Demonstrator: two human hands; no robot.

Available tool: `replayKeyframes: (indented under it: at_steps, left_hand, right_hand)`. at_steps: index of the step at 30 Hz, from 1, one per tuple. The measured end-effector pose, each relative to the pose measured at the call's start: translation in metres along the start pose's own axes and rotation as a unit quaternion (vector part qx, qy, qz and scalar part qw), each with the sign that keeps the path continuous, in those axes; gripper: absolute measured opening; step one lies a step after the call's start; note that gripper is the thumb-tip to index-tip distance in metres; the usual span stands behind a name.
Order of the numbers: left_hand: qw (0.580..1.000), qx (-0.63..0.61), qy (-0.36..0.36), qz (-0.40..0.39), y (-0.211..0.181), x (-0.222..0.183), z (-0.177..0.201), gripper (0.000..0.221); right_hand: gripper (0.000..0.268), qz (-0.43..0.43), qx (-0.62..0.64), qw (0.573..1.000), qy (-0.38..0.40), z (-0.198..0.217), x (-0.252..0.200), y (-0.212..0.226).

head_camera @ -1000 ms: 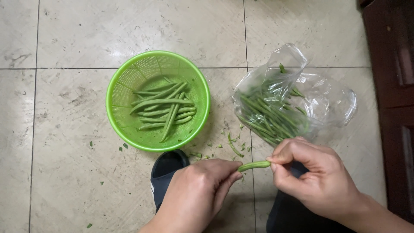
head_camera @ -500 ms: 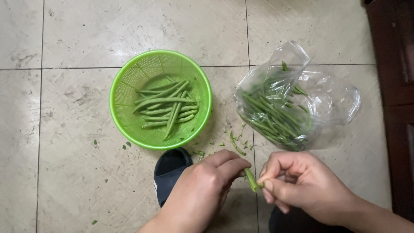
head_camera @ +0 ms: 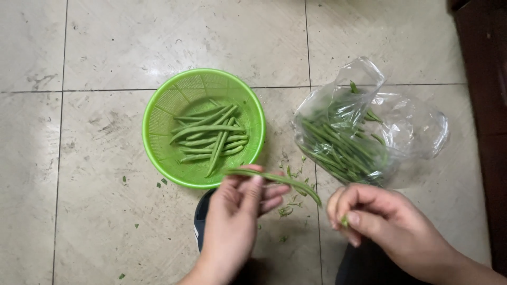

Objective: Snapping the ends off green beans and placing them in a colander for preparation.

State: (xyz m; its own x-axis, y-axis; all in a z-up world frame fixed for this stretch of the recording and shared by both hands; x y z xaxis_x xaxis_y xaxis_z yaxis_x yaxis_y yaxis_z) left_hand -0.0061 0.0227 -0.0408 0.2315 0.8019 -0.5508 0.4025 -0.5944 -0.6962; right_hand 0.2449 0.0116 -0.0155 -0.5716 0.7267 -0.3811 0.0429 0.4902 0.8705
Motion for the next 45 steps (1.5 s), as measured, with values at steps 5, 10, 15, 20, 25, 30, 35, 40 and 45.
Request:
replayKeyframes:
  at_steps: [5,10,15,20,25,30,35,40,45]
  left_hand:
    - [0.988,-0.085,-0.130,-0.001,-0.019,-0.004,0.001,0.027]
    - [0.977,-0.151,-0.152,0.019,-0.030,-0.008,-0.006,0.030]
    - [0.966,-0.189,-0.143,0.100,-0.037,-0.011,-0.016,0.030]
    - [0.965,-0.210,-0.114,0.107,-0.028,-0.010,-0.013,0.024]
    - [0.959,-0.232,-0.030,0.158,-0.007,-0.006,-0.008,0.030]
    - [0.933,-0.263,0.033,0.245,0.011,-0.007,-0.005,0.030]
    - [0.939,-0.240,0.032,0.242,0.020,-0.006,0.000,0.028]
    - [0.948,-0.180,0.040,0.261,0.007,-0.010,-0.009,0.027]
    - [0.964,-0.107,0.072,0.232,0.007,-0.010,-0.011,0.035]
  right_hand:
    - [0.011,0.007,-0.270,0.963,-0.014,-0.007,0.000,0.017]
    - [0.031,-0.043,-0.306,0.946,-0.095,-0.004,0.007,0.003]
    - [0.036,-0.053,-0.158,0.971,-0.173,-0.009,0.020,-0.004]
    - [0.020,-0.018,-0.193,0.960,-0.203,-0.008,0.022,-0.010]
    - [0.013,0.056,-0.188,0.958,-0.211,-0.001,0.019,-0.018]
    - [0.019,0.182,-0.387,0.898,-0.104,-0.023,0.018,0.012]
    - [0.015,0.182,-0.435,0.881,-0.023,-0.025,0.019,0.014]
    - [0.017,0.039,-0.365,0.930,0.023,-0.023,0.015,0.004]
    - [0.020,-0.007,-0.182,0.983,0.007,-0.008,0.011,-0.014]
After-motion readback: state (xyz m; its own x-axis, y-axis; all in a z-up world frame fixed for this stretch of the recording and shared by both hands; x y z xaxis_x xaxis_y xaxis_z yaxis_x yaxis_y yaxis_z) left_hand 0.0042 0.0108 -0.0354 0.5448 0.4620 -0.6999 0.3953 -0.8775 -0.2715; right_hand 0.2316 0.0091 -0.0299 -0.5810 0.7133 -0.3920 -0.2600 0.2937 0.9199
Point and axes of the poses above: each hand's wrist, its own x-axis towards the middle knuckle, its own z-axis out of the back of the hand, y = z × x, the point moved 2 cm from there along x, towards the middle knuckle, and after that the axes turned 11 degrees about y, right-handed, at the moved point
